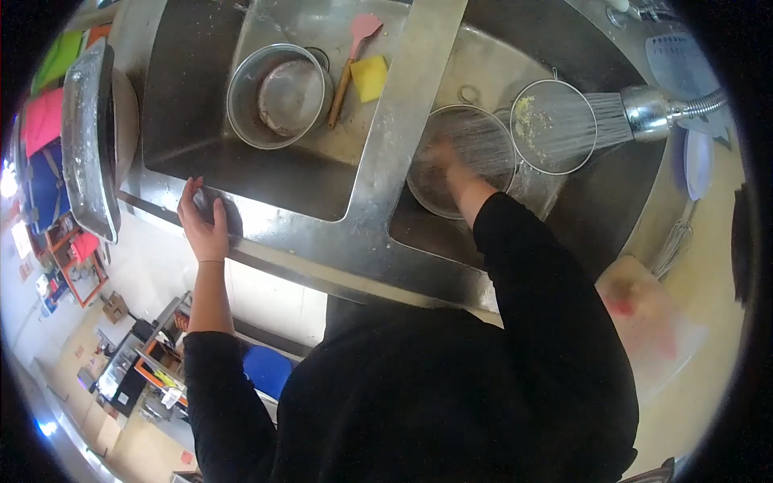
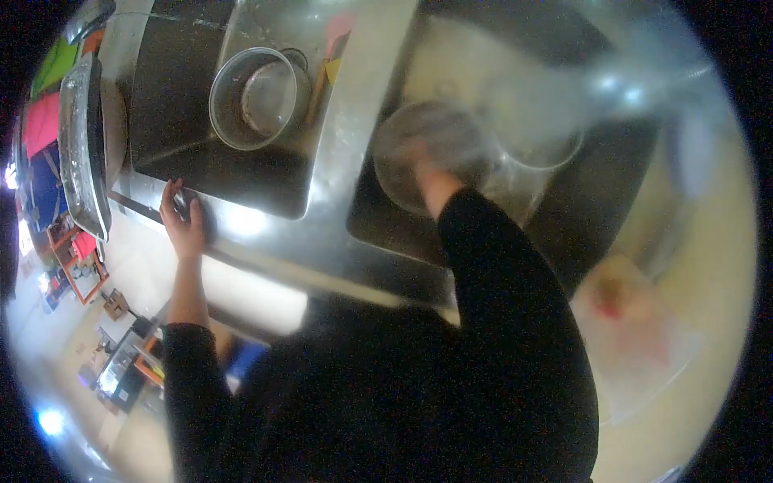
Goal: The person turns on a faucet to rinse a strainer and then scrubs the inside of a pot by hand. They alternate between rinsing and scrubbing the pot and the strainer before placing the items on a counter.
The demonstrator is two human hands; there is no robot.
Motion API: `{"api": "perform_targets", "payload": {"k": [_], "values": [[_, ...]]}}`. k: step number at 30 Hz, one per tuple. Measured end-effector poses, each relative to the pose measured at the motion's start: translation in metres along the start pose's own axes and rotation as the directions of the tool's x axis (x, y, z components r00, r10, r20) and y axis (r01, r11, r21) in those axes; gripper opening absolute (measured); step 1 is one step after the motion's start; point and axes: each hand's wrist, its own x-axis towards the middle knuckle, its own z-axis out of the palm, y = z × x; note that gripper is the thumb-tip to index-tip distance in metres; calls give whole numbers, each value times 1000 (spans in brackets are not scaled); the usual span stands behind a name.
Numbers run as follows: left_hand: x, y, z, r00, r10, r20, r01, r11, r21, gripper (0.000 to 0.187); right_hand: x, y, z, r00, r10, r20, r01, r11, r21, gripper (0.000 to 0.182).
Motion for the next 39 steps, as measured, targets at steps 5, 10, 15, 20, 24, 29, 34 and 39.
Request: {"api": "perform_targets", "payload": {"k": [5,10,15,20,24,29,34,39], "values": [[-1,1,0,1000,0,1,0,1000,3,55,-73,-3,-40,908,-74,413,222,920,-324,30],[-3,-2,0,1000,8,2,-8,1000,5,53,-89,1,-109,900,94,425,286,608,-741,29],[-6,-6,1,1000,17,-10,-18,1000,-26,51,-36,45,-122,904,-312,291,386,306,-870,28],[-2,-6,2,1000,20,-16,-21,999,-37,51,-42,68,-92,964,66,257,207,416,-885,29],[-1,-3,0,1000,-1,-5,0,999,-35,51,-76,31,-91,865,228,446,201,657,-727,31],[-2,-2,0,1000,-7,-3,7,999,-36,50,-72,15,-57,894,111,435,159,828,-538,36],[-1,-5,0,1000,11,-5,-11,1000,-15,50,-64,0,-36,987,-84,137,121,949,-292,40],[-1,-6,2,1000,5,-8,-5,1000,-29,50,-5,59,-50,980,-175,-100,116,896,-429,35]]}}
